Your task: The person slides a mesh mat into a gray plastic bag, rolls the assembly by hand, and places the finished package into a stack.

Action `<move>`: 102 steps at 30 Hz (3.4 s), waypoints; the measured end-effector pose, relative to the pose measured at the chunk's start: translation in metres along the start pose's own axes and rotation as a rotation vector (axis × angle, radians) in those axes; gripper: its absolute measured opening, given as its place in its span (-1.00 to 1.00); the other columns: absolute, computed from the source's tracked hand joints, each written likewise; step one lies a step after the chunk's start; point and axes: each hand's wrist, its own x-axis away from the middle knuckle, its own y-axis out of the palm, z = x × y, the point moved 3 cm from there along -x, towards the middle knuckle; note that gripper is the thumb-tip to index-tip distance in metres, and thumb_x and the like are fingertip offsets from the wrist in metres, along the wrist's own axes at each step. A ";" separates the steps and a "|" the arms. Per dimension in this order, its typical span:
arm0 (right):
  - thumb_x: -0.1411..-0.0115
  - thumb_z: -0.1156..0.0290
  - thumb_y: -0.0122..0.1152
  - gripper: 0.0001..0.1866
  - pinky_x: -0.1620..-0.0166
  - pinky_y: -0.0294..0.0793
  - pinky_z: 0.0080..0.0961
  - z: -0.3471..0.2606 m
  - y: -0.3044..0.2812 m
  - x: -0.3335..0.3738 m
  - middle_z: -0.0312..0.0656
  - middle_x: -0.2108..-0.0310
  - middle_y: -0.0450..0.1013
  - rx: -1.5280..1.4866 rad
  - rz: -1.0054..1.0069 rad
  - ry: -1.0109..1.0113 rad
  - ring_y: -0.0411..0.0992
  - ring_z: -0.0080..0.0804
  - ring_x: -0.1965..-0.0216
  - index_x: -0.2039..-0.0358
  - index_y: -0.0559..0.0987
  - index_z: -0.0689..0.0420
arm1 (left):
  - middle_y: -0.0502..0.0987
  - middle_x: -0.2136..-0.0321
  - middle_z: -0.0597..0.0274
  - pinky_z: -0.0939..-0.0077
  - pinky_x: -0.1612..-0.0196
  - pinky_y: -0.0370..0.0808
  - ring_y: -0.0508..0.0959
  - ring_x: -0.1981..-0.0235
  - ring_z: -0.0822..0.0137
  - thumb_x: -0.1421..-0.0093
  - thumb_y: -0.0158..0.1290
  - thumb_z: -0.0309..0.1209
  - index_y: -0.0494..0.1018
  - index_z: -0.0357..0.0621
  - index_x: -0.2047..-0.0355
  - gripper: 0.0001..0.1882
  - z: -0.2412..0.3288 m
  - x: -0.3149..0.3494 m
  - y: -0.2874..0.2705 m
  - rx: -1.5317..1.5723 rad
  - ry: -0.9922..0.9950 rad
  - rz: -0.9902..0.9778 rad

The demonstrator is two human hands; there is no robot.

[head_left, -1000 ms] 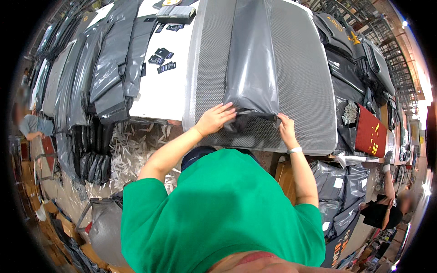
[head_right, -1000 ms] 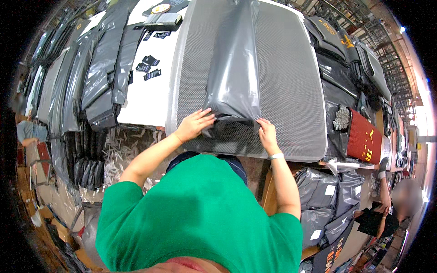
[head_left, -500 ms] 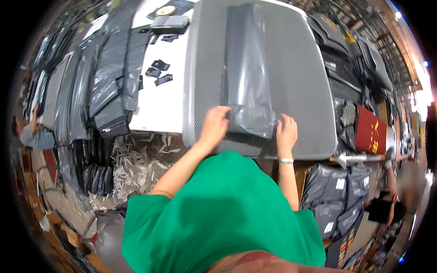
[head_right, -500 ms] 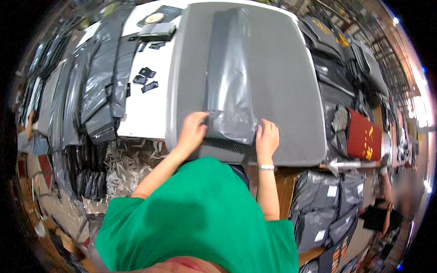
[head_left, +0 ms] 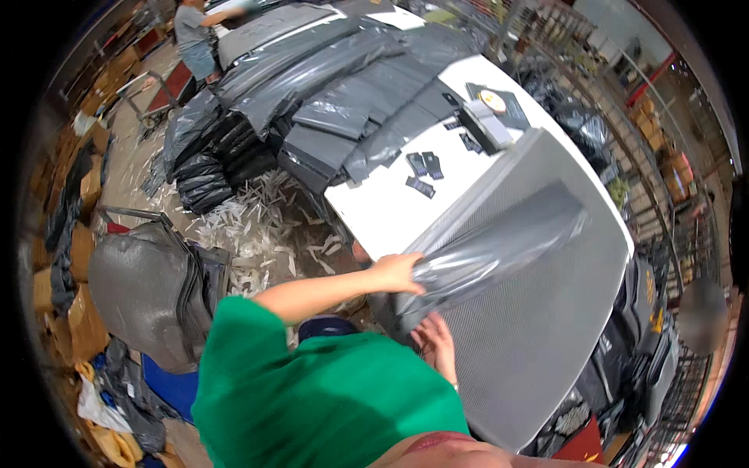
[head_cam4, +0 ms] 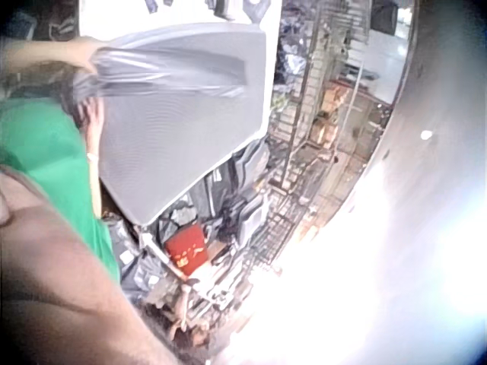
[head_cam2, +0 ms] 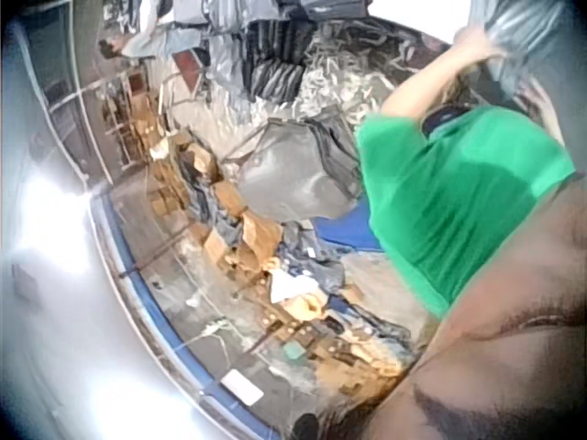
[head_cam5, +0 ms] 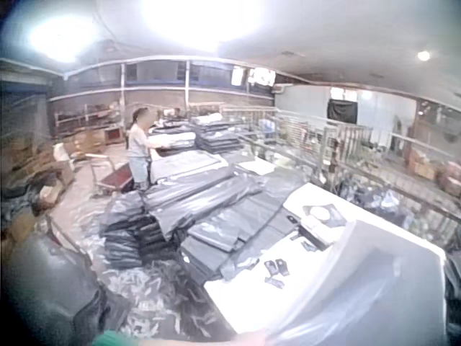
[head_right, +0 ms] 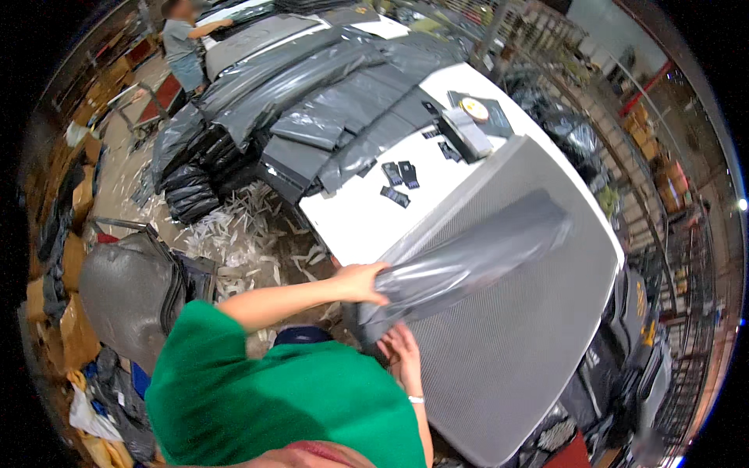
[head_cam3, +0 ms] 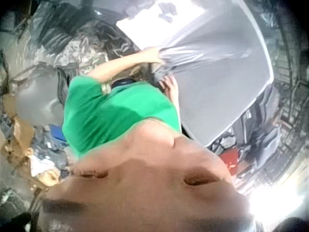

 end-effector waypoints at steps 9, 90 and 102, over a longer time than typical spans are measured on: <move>-0.25 0.25 -0.04 -0.71 -0.07 0.29 -0.22 -0.042 0.075 -0.175 -0.11 0.07 0.39 -0.498 -0.063 0.152 0.33 -0.28 0.02 0.12 0.42 0.16 | 0.48 0.10 0.24 0.24 0.12 0.41 0.47 0.16 0.14 0.24 0.27 -0.27 0.30 0.10 -0.12 -0.19 -0.038 0.204 -0.129 -0.434 0.055 0.402; -0.15 -0.02 0.14 -0.33 0.10 0.49 -0.31 0.125 -0.269 0.224 -0.20 0.00 0.31 -0.298 0.806 -0.208 0.39 -0.39 0.06 -0.11 0.25 0.16 | 0.41 0.21 -0.12 0.27 0.33 0.43 0.47 0.33 0.08 -0.18 0.01 -0.36 0.05 -0.38 -0.08 -0.43 -0.133 0.055 0.161 0.726 -0.395 0.076; -0.26 0.05 -0.01 -0.59 0.35 0.42 -0.56 -0.014 -0.246 0.276 -0.25 0.32 0.52 -0.360 0.800 -0.741 0.45 -0.51 0.36 0.22 0.53 0.17 | 0.45 0.33 0.03 0.17 0.14 0.42 0.46 0.30 0.09 -0.28 -0.20 -0.19 0.36 -0.34 0.12 -0.59 0.017 0.018 0.023 0.435 0.146 0.274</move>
